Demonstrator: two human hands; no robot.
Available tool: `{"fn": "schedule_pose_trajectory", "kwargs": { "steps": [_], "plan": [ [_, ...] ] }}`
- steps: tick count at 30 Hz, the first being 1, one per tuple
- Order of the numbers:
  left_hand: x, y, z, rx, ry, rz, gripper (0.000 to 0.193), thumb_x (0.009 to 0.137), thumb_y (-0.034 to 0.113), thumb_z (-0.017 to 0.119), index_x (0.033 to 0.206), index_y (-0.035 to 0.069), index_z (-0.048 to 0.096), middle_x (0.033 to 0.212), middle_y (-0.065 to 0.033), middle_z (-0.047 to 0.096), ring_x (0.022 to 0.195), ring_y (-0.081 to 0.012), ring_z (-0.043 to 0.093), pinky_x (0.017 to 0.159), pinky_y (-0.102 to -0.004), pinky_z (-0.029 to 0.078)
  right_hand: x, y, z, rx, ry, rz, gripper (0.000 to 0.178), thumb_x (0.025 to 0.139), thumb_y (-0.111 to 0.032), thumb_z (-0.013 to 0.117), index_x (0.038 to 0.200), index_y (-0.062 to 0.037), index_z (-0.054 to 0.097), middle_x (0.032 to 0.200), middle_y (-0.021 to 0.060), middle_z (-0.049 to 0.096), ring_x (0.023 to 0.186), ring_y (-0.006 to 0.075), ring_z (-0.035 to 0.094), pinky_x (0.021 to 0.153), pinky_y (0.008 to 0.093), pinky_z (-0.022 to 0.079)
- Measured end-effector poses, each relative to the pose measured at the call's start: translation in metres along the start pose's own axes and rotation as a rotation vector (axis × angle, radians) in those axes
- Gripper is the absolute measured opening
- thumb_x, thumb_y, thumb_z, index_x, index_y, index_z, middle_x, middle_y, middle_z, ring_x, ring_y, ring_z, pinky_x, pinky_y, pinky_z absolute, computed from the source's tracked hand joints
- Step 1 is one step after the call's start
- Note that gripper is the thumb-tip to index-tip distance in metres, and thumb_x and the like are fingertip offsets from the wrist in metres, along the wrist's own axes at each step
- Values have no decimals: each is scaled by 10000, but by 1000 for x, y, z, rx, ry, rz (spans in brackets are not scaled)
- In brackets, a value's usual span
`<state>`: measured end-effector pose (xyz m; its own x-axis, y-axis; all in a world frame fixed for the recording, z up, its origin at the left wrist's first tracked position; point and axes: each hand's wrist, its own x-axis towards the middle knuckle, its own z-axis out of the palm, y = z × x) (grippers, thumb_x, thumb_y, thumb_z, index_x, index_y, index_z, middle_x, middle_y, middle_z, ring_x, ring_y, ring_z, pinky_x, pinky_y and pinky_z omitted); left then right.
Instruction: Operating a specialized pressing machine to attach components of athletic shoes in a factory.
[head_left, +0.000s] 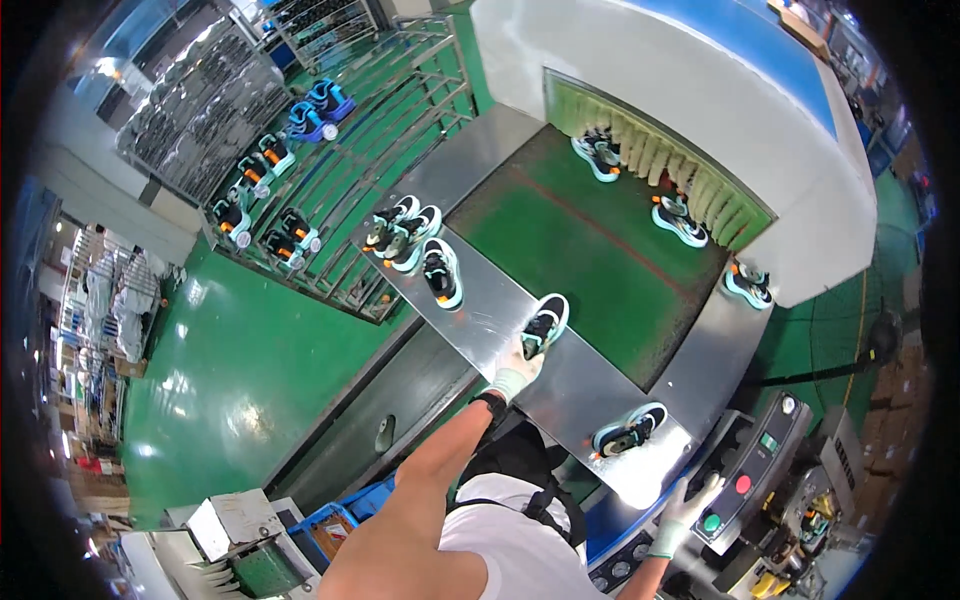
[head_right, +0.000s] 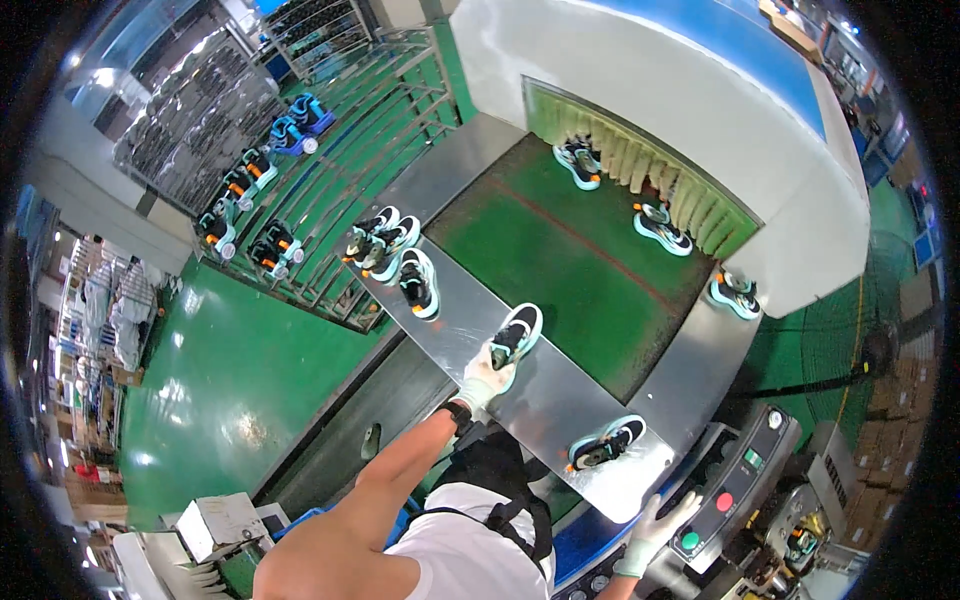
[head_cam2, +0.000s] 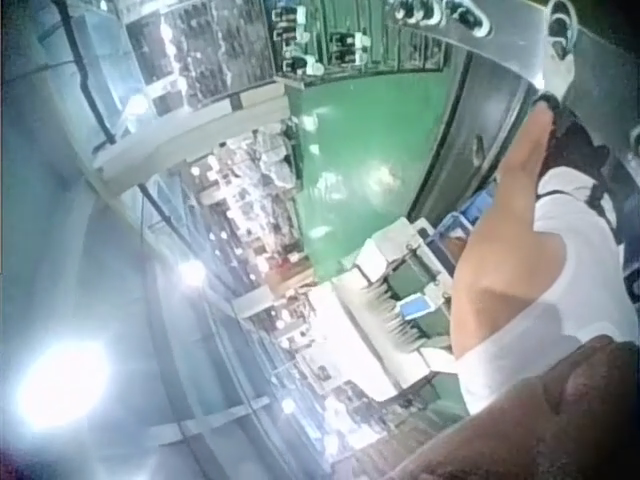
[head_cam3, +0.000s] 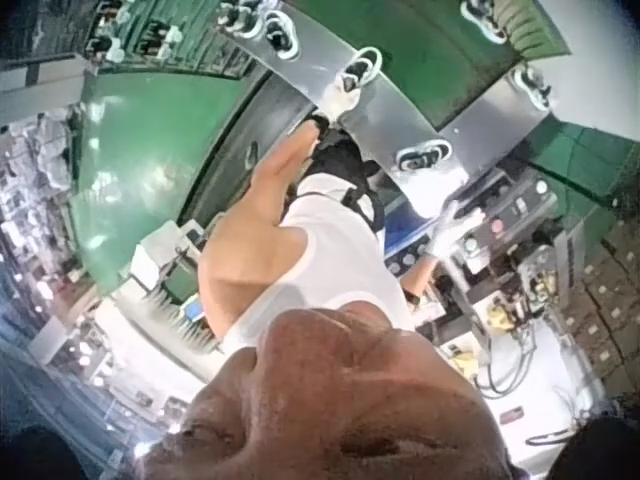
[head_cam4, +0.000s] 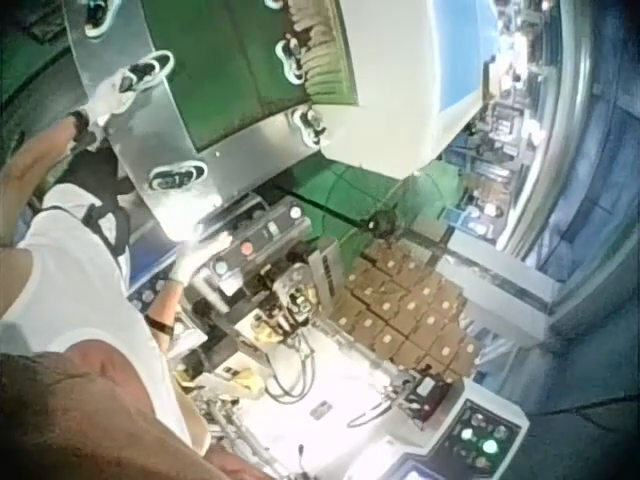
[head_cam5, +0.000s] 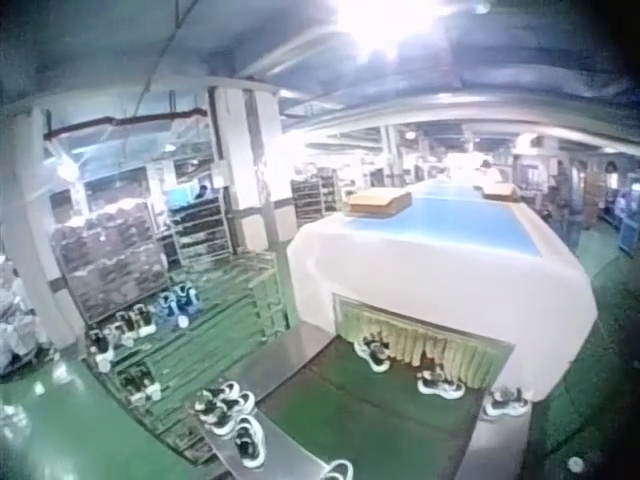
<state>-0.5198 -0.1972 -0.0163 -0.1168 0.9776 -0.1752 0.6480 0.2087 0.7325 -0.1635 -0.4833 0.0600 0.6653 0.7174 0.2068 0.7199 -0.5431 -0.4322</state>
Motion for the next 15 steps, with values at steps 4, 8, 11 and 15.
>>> {"fn": "schedule_pose_trajectory", "kwargs": {
  "steps": [4,8,11,15],
  "plan": [
    [33,-49,-17,-43,137,33,711,800,320,713,1394,112,382,1145,-262,624,1039,-455,607,907,-477,496,-11,-59,28,184,-223,-24,703,921,-141,637,1507,16,281,1591,227,220,1481,359,207,1197,454,184],
    [43,-61,-14,71,-62,29,826,828,378,695,1454,24,290,1386,-259,448,1197,-454,512,1007,-506,430,-1,-114,63,401,-379,97,701,916,-119,636,1492,50,274,1566,208,289,1475,313,242,1199,412,188],
    [44,-61,-46,-42,-214,103,872,809,423,712,1446,-1,296,1456,-257,355,1288,-430,442,1068,-489,388,15,-159,91,419,-475,125,668,900,-104,653,1460,64,332,1508,215,382,1412,284,357,1175,348,223],
    [60,-100,-83,-227,-471,230,893,824,461,704,1472,-13,312,1459,-264,402,1371,-377,393,1138,-406,330,27,-202,128,264,-443,43,646,877,-135,656,1425,70,382,1449,231,457,1378,314,411,1152,352,278]
  ]
}}
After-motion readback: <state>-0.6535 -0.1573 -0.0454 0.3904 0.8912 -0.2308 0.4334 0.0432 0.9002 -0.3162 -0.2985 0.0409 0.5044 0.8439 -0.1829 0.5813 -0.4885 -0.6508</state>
